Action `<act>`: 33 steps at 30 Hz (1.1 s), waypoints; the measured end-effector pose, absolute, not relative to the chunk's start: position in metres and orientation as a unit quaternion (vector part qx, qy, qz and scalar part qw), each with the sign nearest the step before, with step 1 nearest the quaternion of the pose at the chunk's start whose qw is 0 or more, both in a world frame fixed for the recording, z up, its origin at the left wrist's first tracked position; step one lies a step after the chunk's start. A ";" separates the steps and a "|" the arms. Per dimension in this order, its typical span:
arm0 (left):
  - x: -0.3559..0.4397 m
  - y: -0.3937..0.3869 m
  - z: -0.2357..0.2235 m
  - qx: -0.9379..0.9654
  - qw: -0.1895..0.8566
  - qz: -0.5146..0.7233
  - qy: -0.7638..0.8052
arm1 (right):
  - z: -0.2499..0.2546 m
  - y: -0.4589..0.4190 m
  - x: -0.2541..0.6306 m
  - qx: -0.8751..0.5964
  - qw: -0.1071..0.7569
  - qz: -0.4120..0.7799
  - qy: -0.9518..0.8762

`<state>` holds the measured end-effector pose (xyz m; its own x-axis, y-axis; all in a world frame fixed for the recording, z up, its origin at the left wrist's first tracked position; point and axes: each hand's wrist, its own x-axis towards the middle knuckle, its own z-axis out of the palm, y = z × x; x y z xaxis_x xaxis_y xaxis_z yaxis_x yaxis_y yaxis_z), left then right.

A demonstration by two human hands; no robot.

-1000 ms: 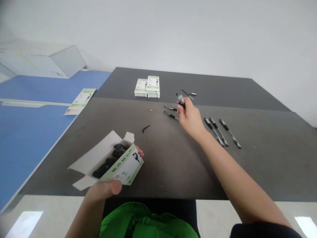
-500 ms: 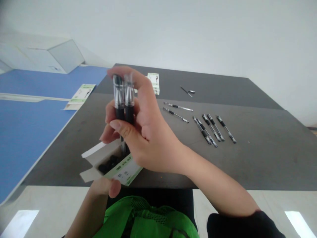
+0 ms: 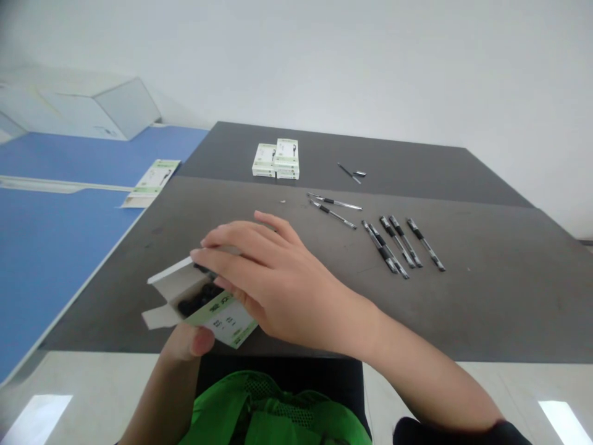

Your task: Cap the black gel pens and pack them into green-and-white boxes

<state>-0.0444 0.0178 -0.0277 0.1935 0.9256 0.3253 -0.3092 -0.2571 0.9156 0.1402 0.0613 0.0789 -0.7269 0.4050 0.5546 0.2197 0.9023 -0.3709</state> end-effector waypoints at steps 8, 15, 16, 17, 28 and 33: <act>-0.051 0.008 -0.023 0.582 0.509 0.563 0.292 | 0.078 0.043 0.155 -0.235 0.225 0.089 -0.942; -0.059 0.012 -0.021 0.547 0.584 0.539 0.264 | 0.067 0.153 0.222 -0.397 0.311 0.113 -0.856; -0.060 0.014 -0.023 0.539 0.588 0.540 0.267 | 0.055 0.178 0.231 -0.447 0.259 0.098 -0.851; -0.062 0.016 -0.026 0.541 0.586 0.544 0.262 | 0.042 0.200 0.238 -0.492 0.196 0.079 -0.845; -0.075 0.025 -0.062 0.542 0.583 0.550 0.252 | -0.032 0.238 0.218 -0.546 0.031 0.047 -0.836; -0.059 0.018 -0.051 0.529 0.592 0.534 0.290 | -0.023 0.228 0.216 -0.555 0.054 0.059 -0.828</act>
